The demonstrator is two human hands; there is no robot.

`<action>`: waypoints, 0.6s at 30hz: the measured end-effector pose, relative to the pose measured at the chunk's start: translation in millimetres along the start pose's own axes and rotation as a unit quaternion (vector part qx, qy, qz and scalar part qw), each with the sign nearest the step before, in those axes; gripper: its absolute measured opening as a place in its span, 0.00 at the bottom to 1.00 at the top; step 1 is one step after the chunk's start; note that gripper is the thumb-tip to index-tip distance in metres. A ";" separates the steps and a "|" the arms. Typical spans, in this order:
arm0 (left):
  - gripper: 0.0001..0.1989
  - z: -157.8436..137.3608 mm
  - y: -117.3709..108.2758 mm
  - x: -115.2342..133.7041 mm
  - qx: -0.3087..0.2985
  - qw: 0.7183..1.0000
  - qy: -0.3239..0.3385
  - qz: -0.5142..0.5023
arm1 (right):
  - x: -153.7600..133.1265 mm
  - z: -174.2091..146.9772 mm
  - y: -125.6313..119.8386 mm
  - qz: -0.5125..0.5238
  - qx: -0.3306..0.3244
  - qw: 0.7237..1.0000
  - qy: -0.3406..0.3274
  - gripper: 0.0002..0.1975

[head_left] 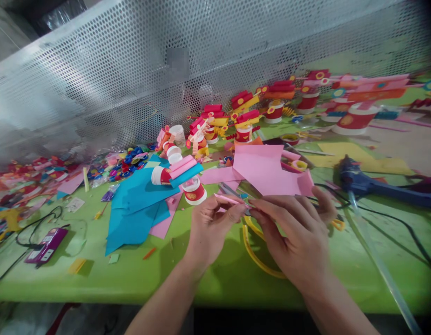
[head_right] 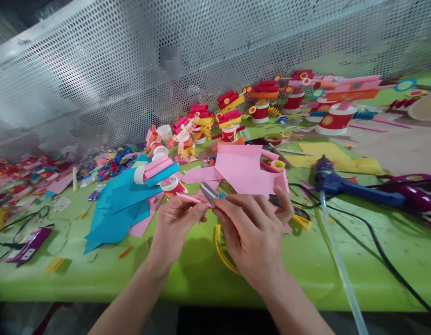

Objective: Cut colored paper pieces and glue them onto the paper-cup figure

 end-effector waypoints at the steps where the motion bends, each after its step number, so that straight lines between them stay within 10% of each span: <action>1: 0.09 0.1 0.2 0.0 -0.005 1.000 0.000 0.000 | -0.2 0.2 -0.2 0.004 0.000 1.000 -0.003 0.07; 18: 0.12 -2.3 -1.5 5.3 0.056 0.998 0.033 0.019 | 0.6 0.3 -2.1 -0.009 0.002 1.000 -0.003 0.09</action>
Point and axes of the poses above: each hand's wrist, its own z-axis towards the middle knuckle, its own y-axis out of the palm, x = y × z, the point moved 2 cm from there along z, towards the middle knuckle, and after that the axes turned 10 degrees about -y, right-handed, at the moved point
